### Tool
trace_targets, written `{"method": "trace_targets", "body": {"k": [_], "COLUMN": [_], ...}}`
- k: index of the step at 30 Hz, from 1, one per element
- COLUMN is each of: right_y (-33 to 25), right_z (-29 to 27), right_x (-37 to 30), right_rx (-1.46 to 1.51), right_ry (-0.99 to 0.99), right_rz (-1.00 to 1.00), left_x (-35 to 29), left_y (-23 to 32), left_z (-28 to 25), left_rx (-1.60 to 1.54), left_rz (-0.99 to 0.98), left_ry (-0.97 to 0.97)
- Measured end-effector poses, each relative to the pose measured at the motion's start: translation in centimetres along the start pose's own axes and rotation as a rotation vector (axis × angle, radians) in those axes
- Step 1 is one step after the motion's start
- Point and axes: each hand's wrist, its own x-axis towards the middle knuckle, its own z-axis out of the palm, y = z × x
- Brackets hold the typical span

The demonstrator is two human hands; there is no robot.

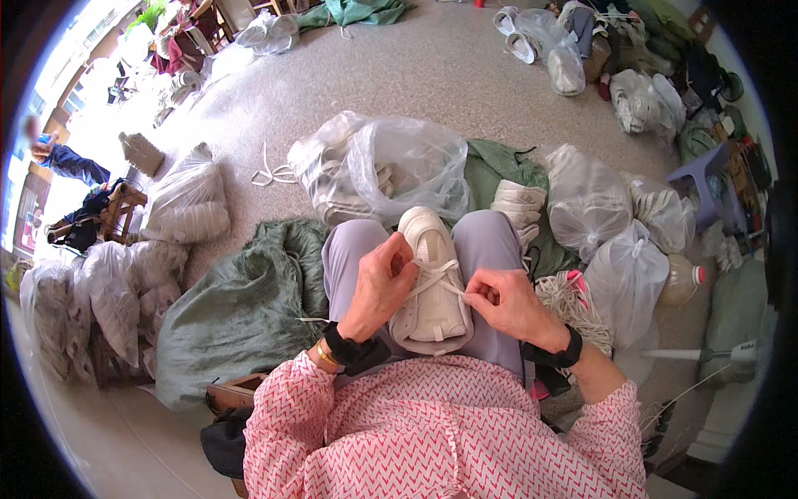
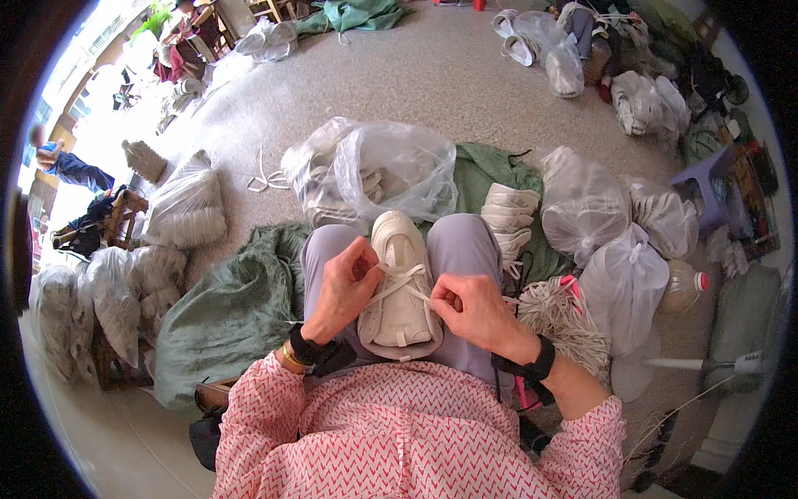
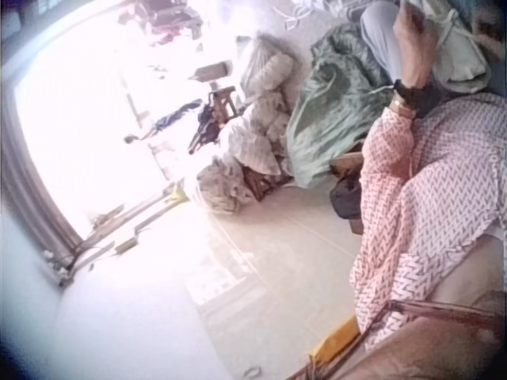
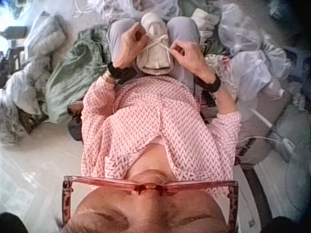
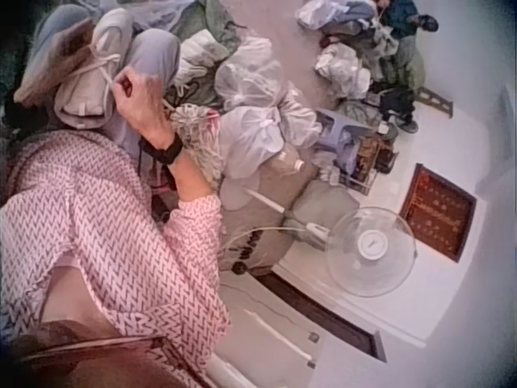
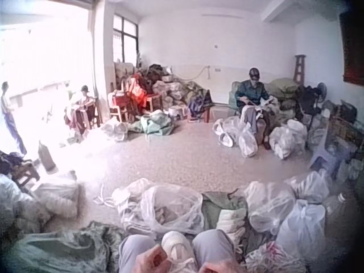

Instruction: Threading shoelaces through the eyelets of a sneaker and tying them.

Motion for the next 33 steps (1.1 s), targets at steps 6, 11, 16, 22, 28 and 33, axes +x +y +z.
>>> {"method": "trace_targets", "body": {"k": [6,11,16,22,28,33], "right_y": [-1.0,-0.7,-0.3,-0.5,-0.2,0.4], "right_z": [-0.3,-0.2,-1.7,-1.0,0.8,1.6], "right_x": [-1.5,-3.5,-6.8,-5.0,0.1,2.5], "right_rx": [0.005,-0.014,-0.027,0.030,0.037,0.008], "right_ry": [0.013,0.073,0.043,-0.012,0.164,0.167], "right_rz": [-0.001,-0.032,0.106,0.089,0.096,0.044], "left_x": [-0.4,-0.8,-1.6,-2.7,-3.3,-3.3], "left_y": [0.3,0.9,1.0,1.3,0.9,1.1], "left_z": [0.1,0.2,-0.1,-0.8,-0.4,-0.4], "left_rx": [0.018,0.040,-0.003,0.032,0.038,0.058], "left_rz": [0.025,0.104,0.122,0.132,0.128,0.073], "left_ry": [-0.004,-0.063,-0.112,-0.122,-0.083,-0.077]}}
